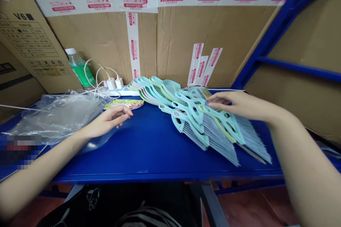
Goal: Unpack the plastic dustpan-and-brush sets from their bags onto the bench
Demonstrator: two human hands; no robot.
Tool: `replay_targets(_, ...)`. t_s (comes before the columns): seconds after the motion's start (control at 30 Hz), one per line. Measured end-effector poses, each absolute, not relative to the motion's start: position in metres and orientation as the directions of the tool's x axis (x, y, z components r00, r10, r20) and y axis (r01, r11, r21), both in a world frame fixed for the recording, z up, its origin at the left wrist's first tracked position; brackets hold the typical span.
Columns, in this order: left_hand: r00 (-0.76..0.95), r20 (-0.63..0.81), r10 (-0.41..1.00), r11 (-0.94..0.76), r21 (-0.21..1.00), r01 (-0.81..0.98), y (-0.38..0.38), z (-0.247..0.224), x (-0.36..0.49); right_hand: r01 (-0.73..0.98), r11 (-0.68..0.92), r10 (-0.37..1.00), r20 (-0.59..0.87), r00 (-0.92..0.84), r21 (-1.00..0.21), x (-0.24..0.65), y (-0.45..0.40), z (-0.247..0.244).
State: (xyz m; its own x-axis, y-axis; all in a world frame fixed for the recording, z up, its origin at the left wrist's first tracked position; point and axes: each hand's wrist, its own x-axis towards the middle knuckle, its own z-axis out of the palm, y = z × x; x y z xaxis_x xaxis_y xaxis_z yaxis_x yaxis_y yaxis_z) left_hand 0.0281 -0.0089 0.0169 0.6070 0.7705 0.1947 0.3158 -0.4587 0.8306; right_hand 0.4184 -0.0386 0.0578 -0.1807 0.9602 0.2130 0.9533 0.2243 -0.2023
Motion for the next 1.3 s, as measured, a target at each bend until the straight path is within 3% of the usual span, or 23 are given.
replay_targets(0.1,0.612,0.193,0.767,-0.460,0.831,0.314,-0.009,0.017,0.028,0.910,0.310,0.951,0.082,-0.299,-0.274,0.411,-0.045,0.057)
replay_targets(0.4,0.618,0.222,0.754,-0.509,0.792,0.337,-0.007,0.013,0.025,0.941,0.311,0.947,0.132,-0.294,-0.133,0.401,-0.043,0.048)
replay_targets(0.63,0.622,0.231,0.748,-0.536,0.764,0.359,-0.007,0.014,0.026,0.937,0.350,0.890,0.314,-0.331,-0.006,0.389,-0.044,0.047)
replay_targets(0.83,0.609,0.245,0.754,-0.550,0.743,0.382,-0.006,0.014,0.025,0.813,0.562,0.696,0.444,-0.565,0.154,0.336,-0.050,0.051)
replay_targets(1.0,0.597,0.228,0.769,-0.526,0.757,0.389,-0.002,0.011,0.024,0.624,0.733,0.505,0.397,-0.766,0.271,0.269,-0.054,0.040)
replay_targets(1.13,0.628,0.170,0.759,-0.491,0.782,0.383,-0.002,0.009,0.025,0.534,0.765,0.450,0.296,-0.843,0.359,0.229,-0.050,0.022)
replay_targets(1.3,0.680,0.094,0.727,-0.496,0.757,0.425,-0.004,0.005,0.025,0.512,0.807,0.445,0.266,-0.855,0.293,0.212,-0.042,0.004)
